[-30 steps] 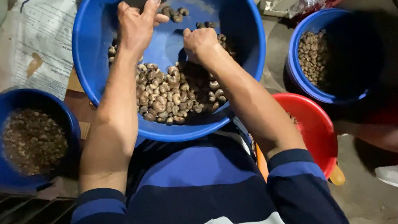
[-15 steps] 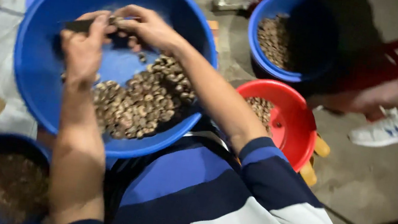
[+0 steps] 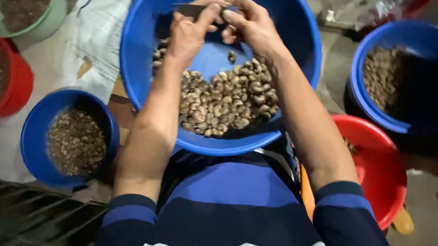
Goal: Manually removing the outer skin from cashew nuts using a small handheld peeling tool.
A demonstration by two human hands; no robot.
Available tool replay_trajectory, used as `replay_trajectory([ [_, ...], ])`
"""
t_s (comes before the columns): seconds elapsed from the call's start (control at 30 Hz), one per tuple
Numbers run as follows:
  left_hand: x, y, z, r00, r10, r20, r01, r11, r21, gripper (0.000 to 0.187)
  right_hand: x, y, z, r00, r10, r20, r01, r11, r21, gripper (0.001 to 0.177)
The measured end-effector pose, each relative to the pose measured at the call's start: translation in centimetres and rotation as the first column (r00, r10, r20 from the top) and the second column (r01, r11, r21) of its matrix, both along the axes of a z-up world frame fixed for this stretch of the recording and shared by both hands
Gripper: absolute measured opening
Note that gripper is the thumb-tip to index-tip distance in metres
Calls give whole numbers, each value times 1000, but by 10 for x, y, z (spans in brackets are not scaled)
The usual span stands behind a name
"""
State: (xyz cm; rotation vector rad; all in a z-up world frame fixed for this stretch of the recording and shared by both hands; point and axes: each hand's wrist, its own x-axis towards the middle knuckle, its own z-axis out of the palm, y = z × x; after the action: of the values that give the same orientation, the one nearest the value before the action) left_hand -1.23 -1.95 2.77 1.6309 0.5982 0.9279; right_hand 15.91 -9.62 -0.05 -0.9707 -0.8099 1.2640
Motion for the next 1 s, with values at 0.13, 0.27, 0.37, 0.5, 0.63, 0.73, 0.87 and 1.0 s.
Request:
replay_trajectory([
  [0.13,-2,3,-5,1000,27,14,-28,999,34,23,-5,2,0,999,6,-33,-6,1000,9,30],
  [0.27,1,5,-13,1000,16,21,-18,993,117,19,-1,5,-12,1000,-13,14,13,1000,-12,38],
  [0.37,5,-1,-7,1000,-7,-16,9,988,152,17,0,1,-12,992,-44,120,38,998,58,42],
  [0.5,-2,3,-10,998,-33,54,26,993,117,15,-4,12,-22,985,-34,169,10,990,140,37],
  [0.63,-3,13,-19,988,126,91,-139,977,160,18,-7,3,-5,973,57,221,-85,990,117,32],
  [0.73,-2,1,-4,998,43,48,-47,995,85,20,-9,-2,5,986,56,154,-74,991,113,29],
  [0.87,-2,1,-5,996,24,85,-32,995,96,21,-15,-10,20,966,18,259,-44,995,95,30],
  [1.0,-2,3,-6,986,23,164,-19,999,-27,22,-14,-12,23,969,33,245,-55,995,82,27],
])
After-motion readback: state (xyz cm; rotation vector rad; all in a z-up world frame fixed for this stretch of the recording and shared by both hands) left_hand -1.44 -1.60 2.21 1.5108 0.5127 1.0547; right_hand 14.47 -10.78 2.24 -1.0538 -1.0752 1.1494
